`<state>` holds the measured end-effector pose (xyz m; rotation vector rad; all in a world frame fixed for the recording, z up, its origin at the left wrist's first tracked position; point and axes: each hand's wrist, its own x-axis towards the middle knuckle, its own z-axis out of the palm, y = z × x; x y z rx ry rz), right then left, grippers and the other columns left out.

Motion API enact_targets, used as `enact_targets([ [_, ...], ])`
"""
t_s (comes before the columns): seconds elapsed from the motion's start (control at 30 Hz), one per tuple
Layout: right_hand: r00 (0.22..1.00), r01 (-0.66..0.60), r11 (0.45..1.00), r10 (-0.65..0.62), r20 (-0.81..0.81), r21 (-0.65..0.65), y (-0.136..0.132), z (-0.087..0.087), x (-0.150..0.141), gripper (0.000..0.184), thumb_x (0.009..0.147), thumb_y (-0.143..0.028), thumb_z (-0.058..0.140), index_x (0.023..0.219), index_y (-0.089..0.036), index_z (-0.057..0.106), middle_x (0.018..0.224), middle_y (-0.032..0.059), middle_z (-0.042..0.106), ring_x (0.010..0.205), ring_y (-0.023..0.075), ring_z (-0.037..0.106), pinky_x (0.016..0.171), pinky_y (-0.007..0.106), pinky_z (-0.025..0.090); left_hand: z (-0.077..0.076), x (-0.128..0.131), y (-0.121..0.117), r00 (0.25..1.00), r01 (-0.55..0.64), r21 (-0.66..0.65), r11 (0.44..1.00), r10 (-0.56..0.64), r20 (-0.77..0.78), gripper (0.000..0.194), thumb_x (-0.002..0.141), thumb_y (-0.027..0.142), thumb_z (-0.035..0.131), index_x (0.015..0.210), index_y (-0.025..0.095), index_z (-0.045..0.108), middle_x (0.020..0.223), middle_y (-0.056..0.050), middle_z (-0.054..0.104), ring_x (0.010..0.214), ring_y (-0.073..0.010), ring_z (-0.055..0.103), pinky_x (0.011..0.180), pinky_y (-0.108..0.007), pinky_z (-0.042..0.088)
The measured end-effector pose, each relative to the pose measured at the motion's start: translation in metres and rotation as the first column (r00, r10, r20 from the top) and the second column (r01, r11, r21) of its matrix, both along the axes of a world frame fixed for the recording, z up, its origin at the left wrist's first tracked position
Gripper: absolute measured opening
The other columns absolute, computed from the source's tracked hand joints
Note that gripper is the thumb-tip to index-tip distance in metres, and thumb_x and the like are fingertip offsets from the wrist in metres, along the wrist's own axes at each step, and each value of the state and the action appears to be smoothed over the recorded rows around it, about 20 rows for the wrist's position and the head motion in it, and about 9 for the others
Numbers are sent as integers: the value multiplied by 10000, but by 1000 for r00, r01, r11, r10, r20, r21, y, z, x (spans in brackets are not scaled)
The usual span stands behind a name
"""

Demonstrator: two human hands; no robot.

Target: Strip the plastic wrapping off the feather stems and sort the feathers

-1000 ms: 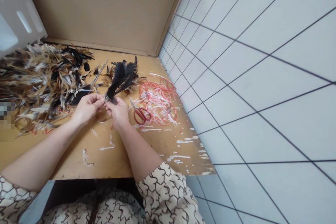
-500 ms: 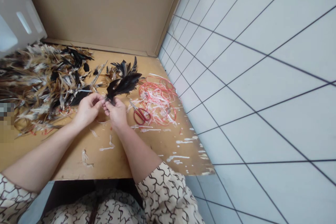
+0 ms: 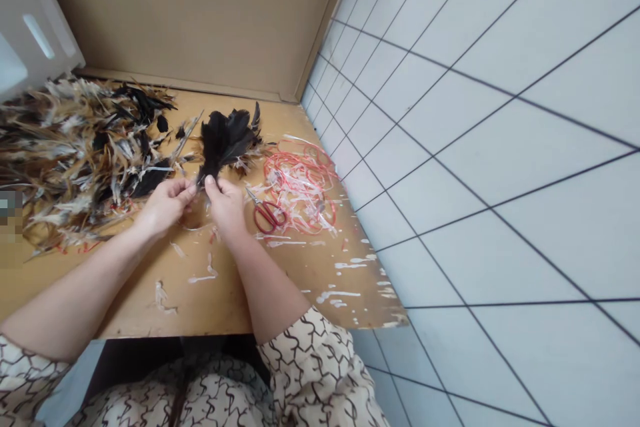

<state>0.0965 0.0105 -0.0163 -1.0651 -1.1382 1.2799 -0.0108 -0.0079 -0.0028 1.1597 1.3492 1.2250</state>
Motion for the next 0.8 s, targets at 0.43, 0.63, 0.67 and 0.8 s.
enact_targets([
  [0.43, 996, -72, 997, 73, -55, 24, 0, -1, -2, 357, 628, -479, 645, 534, -178, 479, 435, -66, 436, 402, 50, 364, 413, 199, 282, 4, 6, -3, 968, 22, -49, 999, -9, 252, 203, 760, 108, 533, 581, 155, 451, 419, 63, 484, 323, -46, 411, 395, -158, 345],
  [0.63, 991, -85, 995, 80, 105, 44, -5, -3, -7, 320, 706, -449, 548, 539, -183, 482, 488, -48, 472, 481, 80, 430, 500, 224, 360, -3, 4, 0, 998, 0, 30, 1000, -1, 56, 169, 745, 127, 519, 602, 175, 444, 444, 62, 483, 366, -67, 417, 427, -185, 343],
  [0.67, 989, -62, 997, 54, 139, 50, -6, -5, -8, 317, 715, -444, 534, 541, -182, 489, 504, -42, 487, 510, 89, 450, 521, 228, 371, -4, 4, -1, 998, -4, 76, 997, 8, -56, 170, 744, 116, 501, 598, 178, 442, 461, 57, 483, 396, -74, 426, 452, -193, 349],
  [0.8, 990, 15, 999, -22, 139, 49, -4, -8, -8, 298, 735, -419, 501, 564, -177, 532, 552, -19, 540, 609, 122, 511, 597, 243, 406, -6, 4, -5, 873, 93, 269, 959, 51, -486, 116, 736, 121, 487, 639, 173, 524, 577, 19, 554, 553, -107, 496, 591, -231, 384],
])
